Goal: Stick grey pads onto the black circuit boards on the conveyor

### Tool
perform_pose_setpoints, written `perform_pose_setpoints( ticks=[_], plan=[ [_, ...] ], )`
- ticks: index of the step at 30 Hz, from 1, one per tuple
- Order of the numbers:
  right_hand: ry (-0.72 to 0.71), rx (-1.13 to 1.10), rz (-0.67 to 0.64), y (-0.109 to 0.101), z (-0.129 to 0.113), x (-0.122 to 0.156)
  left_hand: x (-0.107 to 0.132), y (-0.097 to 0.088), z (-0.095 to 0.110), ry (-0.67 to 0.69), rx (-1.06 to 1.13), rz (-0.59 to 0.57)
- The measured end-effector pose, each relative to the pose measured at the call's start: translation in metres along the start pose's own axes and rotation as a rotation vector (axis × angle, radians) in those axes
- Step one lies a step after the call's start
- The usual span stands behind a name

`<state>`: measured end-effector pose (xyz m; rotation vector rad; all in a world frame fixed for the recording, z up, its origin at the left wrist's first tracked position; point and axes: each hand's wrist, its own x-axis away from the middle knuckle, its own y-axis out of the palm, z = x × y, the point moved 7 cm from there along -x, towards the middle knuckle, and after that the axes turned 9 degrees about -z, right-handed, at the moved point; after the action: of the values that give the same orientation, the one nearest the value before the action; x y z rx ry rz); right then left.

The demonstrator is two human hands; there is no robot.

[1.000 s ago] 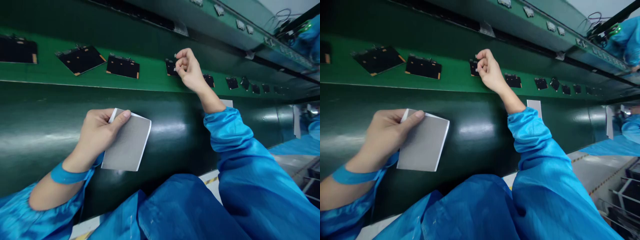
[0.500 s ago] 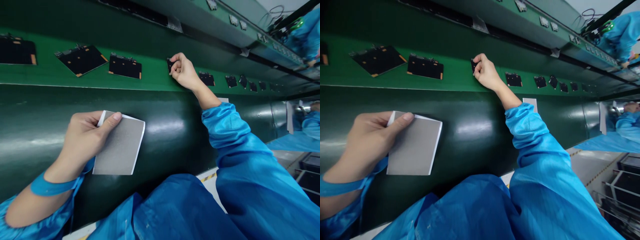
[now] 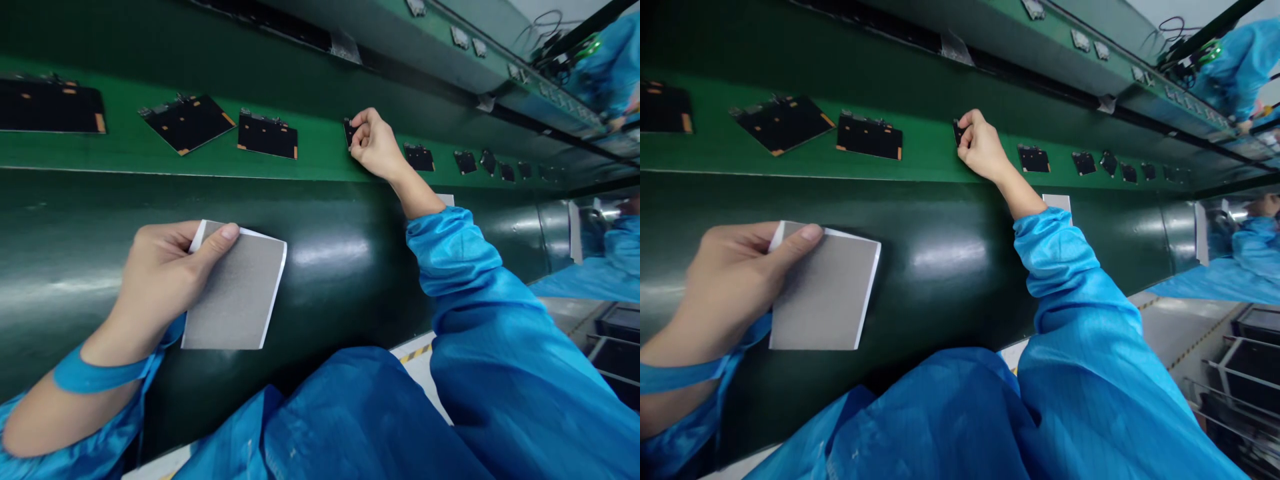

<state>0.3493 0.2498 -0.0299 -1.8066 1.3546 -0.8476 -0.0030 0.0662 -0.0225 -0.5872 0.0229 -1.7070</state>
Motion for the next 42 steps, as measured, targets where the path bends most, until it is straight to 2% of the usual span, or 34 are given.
perform_pose_setpoints(
  ticks=[4, 8, 11, 13, 16, 18, 21, 29, 42],
  plan=[
    [0.001, 0.157, -0.003, -0.002, 0.007, 0.004, 0.000, 0.001, 0.001, 0.008, 0.014, 0.000],
    [0.096, 0.340, 0.090, -0.027, 0.011, 0.016, 0.000, 0.000, -0.002, 0.010, 0.003, 0.006],
    [0.107, 0.355, 0.194, -0.042, -0.008, 0.024, -0.001, 0.001, -0.003, 0.017, -0.027, -0.001],
    [0.031, 0.238, 0.160, -0.031, -0.034, 0.020, -0.001, 0.002, -0.002, 0.025, -0.025, -0.010],
    [-0.061, -0.057, -0.053, 0.011, -0.079, 0.004, -0.001, 0.002, 0.000, 0.034, -0.007, -0.010],
    [-0.066, -0.205, -0.171, 0.036, -0.104, -0.007, -0.001, 0.001, 0.002, 0.033, 0.003, -0.016],
    [-0.020, -0.295, -0.258, 0.055, -0.121, -0.018, 0.000, 0.002, 0.005, 0.038, 0.030, -0.036],
    [0.060, -0.327, -0.317, 0.057, -0.108, -0.020, 0.000, 0.006, 0.009, 0.062, 0.075, -0.055],
    [0.070, -0.249, -0.300, 0.045, -0.098, -0.013, 0.001, 0.004, 0.007, 0.042, 0.057, -0.044]
  ],
)
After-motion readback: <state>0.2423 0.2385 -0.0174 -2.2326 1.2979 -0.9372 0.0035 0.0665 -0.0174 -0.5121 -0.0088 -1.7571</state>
